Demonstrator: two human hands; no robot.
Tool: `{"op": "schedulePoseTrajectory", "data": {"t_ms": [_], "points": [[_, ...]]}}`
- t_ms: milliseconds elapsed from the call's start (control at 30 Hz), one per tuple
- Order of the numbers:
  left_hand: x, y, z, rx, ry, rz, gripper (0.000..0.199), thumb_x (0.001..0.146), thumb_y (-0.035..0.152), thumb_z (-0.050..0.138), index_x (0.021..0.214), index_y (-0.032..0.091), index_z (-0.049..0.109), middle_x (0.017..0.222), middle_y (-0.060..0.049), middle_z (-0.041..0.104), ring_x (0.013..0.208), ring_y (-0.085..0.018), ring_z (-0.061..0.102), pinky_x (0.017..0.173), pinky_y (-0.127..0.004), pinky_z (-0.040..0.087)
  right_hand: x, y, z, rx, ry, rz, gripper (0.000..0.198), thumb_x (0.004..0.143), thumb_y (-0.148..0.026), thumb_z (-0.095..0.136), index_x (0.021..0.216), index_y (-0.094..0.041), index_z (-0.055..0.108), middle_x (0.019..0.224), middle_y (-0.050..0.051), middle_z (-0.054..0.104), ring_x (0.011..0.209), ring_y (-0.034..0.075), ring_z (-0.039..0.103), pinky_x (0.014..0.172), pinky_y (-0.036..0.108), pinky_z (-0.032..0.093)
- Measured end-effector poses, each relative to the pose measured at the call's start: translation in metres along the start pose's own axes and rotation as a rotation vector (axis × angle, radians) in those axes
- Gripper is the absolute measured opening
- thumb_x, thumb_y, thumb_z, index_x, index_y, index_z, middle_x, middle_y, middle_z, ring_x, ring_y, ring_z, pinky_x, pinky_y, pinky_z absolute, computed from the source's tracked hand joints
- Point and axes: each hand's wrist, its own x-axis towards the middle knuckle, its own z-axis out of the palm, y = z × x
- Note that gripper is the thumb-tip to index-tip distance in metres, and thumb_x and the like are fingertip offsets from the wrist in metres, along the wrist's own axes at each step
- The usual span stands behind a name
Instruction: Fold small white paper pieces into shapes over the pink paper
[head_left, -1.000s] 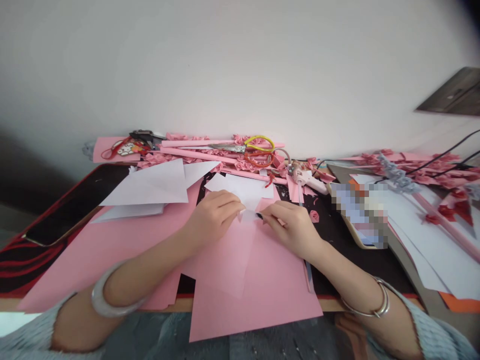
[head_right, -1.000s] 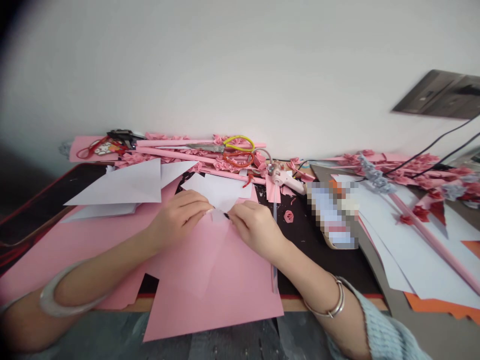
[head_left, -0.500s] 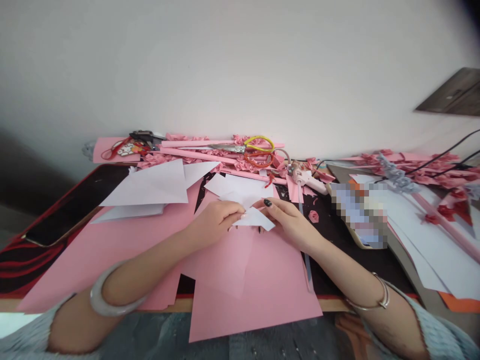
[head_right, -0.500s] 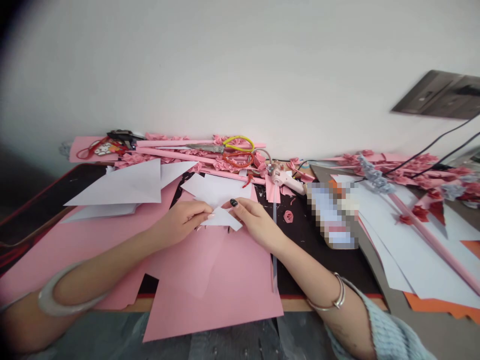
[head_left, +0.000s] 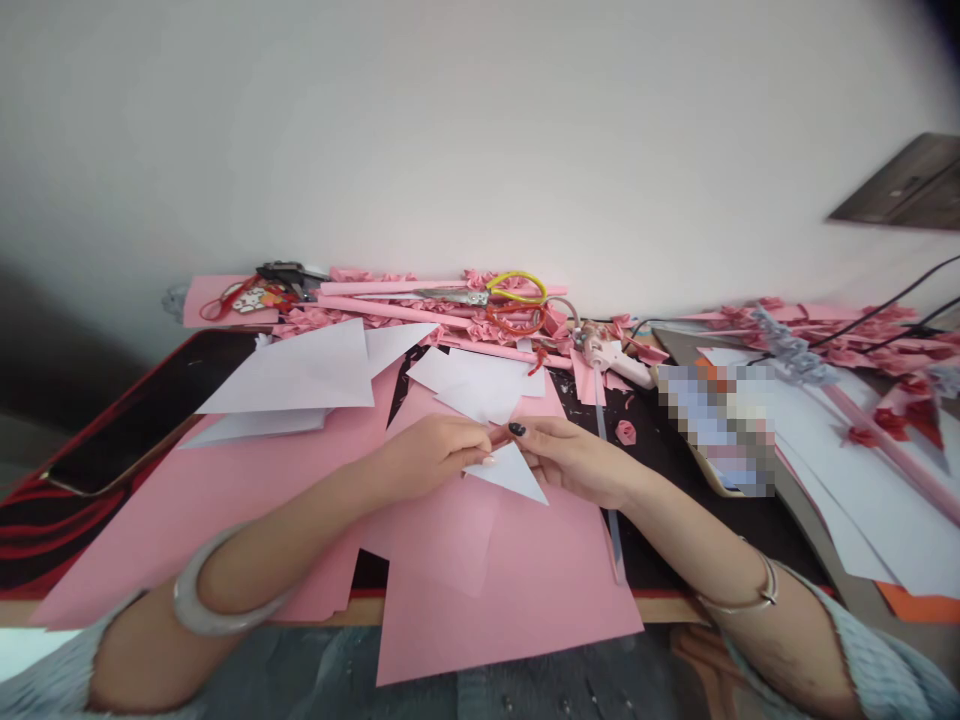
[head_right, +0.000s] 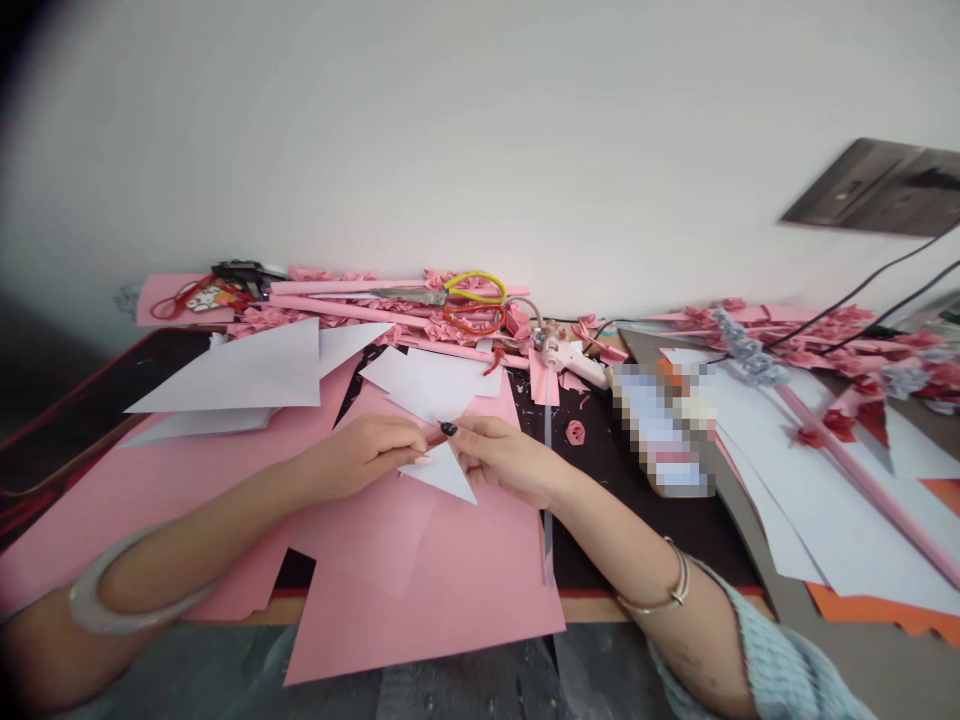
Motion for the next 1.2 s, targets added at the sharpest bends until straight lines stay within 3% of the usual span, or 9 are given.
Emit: {"op": "schedulePoseTrajectory", "data": {"t_ms": [100, 233, 367, 567, 667, 767, 900, 1200], "points": [[-0.001, 0.003, -0.003, 0.084, -0.032, 0.003, 0.032, 0.091, 0.025, 0.04, 0.06, 0.017, 0.045, 0.06, 0.003, 0.048, 0.058, -0.011, 0.048, 0.056, -0.022, 0.034, 0.003, 0.001, -0.004, -0.222, 0.122, -0.064, 0.02, 0.082, -0.033, 0.054, 0.076, -0.014, 0.055, 0.062, -0.003, 0.049, 0.052, 0.007, 0.043, 0.048, 0.019, 0.034], [-0.002, 0.001, -0.005, 0.265, -0.05, -0.014, 0.026, 0.09, 0.021, 0.041, 0.066, 0.017, 0.05, 0.067, 0.001, 0.056, 0.065, -0.014, 0.052, 0.06, -0.025, 0.035, 0.006, 0.004, -0.005, -0.721, 0.306, -0.171, 0.026, 0.083, -0.026, 0.049, 0.059, -0.018, 0.042, 0.051, -0.006, 0.037, 0.046, 0.007, 0.034, 0.044, 0.02, 0.025], [-0.003, -0.006, -0.004, 0.415, 0.019, -0.032, 0.021, 0.09, 0.017, 0.038, 0.082, 0.017, 0.057, 0.08, -0.003, 0.061, 0.079, -0.018, 0.055, 0.07, -0.029, 0.039, 0.008, 0.006, 0.002, -1.159, 0.448, -0.258, 0.025, 0.084, -0.015, 0.04, 0.058, -0.018, 0.041, 0.053, -0.003, 0.045, 0.049, 0.009, 0.039, 0.049, 0.021, 0.026], [0.0, -0.002, 0.0, 0.636, 0.192, -0.036, 0.019, 0.091, 0.02, 0.039, 0.089, 0.015, 0.058, 0.088, -0.007, 0.058, 0.081, -0.02, 0.05, 0.075, -0.034, 0.039, 0.016, 0.011, 0.015, -1.614, 0.576, -0.126, 0.025, 0.088, -0.022, 0.036, 0.071, -0.016, 0.055, 0.065, 0.005, 0.063, 0.056, 0.014, 0.056, 0.049, 0.024, 0.024], [-0.001, 0.006, 0.008, 0.668, 0.088, 0.012, 0.021, 0.091, 0.019, 0.037, 0.09, 0.015, 0.058, 0.083, -0.005, 0.056, 0.078, -0.019, 0.05, 0.07, -0.033, 0.04, 0.02, 0.012, 0.017, -1.719, 0.601, -0.073, 0.027, 0.088, -0.024, 0.035, 0.077, -0.016, 0.058, 0.07, 0.006, 0.066, 0.06, 0.018, 0.061, 0.048, 0.024, 0.025], [-0.002, 0.01, 0.019, 0.637, -0.025, -0.048, 0.025, 0.09, 0.011, 0.033, 0.085, 0.014, 0.057, 0.078, -0.004, 0.053, 0.066, -0.016, 0.048, 0.061, -0.029, 0.04, 0.021, 0.013, 0.017, -1.768, 0.606, -0.046, 0.027, 0.088, -0.024, 0.035, 0.08, -0.016, 0.059, 0.07, 0.007, 0.067, 0.062, 0.02, 0.064, 0.048, 0.024, 0.028], [-0.002, 0.011, 0.029, 0.623, -0.028, -0.107, 0.025, 0.087, 0.006, 0.032, 0.092, 0.013, 0.056, 0.079, -0.004, 0.052, 0.065, -0.016, 0.048, 0.059, -0.028, 0.041, 0.022, 0.014, 0.019, -1.814, 0.592, -0.014, 0.029, 0.087, -0.023, 0.035, 0.078, -0.015, 0.06, 0.069, 0.009, 0.067, 0.062, 0.023, 0.065, 0.049, 0.025, 0.035], [0.003, 0.005, 0.036, 0.624, -0.058, -0.099, 0.02, 0.079, 0.003, 0.037, 0.082, 0.012, 0.055, 0.081, -0.007, 0.056, 0.072, -0.019, 0.051, 0.069, -0.032, 0.045, 0.024, 0.015, 0.023, -1.85, 0.557, -0.011, 0.028, 0.086, -0.021, 0.037, 0.077, -0.013, 0.063, 0.071, 0.012, 0.067, 0.065, 0.025, 0.066, 0.054, 0.029, 0.044]]}}
